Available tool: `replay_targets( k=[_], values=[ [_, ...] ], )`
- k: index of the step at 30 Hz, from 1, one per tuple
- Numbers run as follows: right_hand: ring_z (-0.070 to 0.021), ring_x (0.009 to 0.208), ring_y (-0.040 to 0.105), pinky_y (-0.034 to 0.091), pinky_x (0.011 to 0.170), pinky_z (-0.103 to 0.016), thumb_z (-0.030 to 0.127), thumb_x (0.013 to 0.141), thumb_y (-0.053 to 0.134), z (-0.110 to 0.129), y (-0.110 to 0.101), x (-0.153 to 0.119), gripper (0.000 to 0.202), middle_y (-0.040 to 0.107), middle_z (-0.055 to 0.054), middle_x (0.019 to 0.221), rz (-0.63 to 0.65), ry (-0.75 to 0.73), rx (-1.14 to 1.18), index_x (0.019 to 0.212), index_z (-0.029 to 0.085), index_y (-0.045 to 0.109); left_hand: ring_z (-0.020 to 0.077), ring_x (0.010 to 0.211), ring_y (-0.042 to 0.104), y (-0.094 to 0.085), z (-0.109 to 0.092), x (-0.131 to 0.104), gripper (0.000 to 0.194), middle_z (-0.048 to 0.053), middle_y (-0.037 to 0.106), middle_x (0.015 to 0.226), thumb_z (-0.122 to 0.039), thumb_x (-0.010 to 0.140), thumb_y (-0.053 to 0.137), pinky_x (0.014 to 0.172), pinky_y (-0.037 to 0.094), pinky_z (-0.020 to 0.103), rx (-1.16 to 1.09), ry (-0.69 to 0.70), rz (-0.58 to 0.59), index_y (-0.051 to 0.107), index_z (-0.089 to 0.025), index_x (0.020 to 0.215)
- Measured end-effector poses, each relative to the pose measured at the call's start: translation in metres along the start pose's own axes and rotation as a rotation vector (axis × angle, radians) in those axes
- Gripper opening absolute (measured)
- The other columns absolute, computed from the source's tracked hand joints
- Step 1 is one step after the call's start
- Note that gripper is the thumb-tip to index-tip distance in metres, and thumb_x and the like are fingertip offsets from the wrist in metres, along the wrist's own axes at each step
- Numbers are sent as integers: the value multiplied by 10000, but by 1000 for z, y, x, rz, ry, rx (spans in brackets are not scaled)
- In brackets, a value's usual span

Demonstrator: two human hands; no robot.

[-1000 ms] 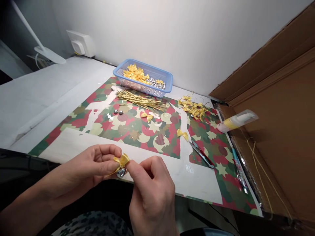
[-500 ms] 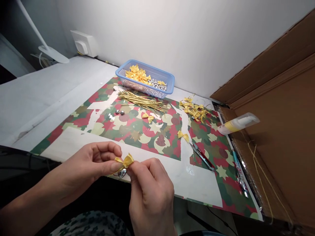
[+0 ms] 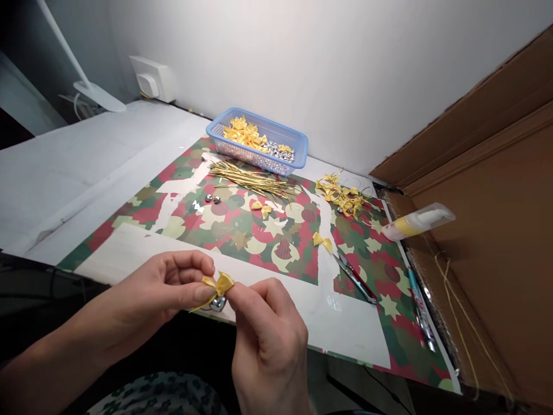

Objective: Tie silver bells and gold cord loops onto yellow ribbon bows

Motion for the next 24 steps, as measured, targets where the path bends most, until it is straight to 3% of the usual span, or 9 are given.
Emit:
replay_targets(
  k=[8,24],
  values=[
    [-102,670,549,459,546,-198,-47,935,540,-5,0,-1,459,533,9,831,-45,-40,32,1226,265,708,84,725,667,-4,0,2,210,-4,791,785,-176,777,899,698,476,151,-69,-35,78,718,-175,881],
    [-95,703,591,485,591,-192,-36,939,561,-5,1,-3,385,575,7,848,-65,-42,42,1140,243,734,78,710,656,-6,4,2,231,1,783,785,-188,767,913,679,471,157,-104,-82,101,722,-157,893]
  ],
)
Point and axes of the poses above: each hand's wrist, its own x-axis towards the middle knuckle, its own y-axis out of the palm, z = x × y, the point moved 1 cm from there along x, towards the middle knuckle
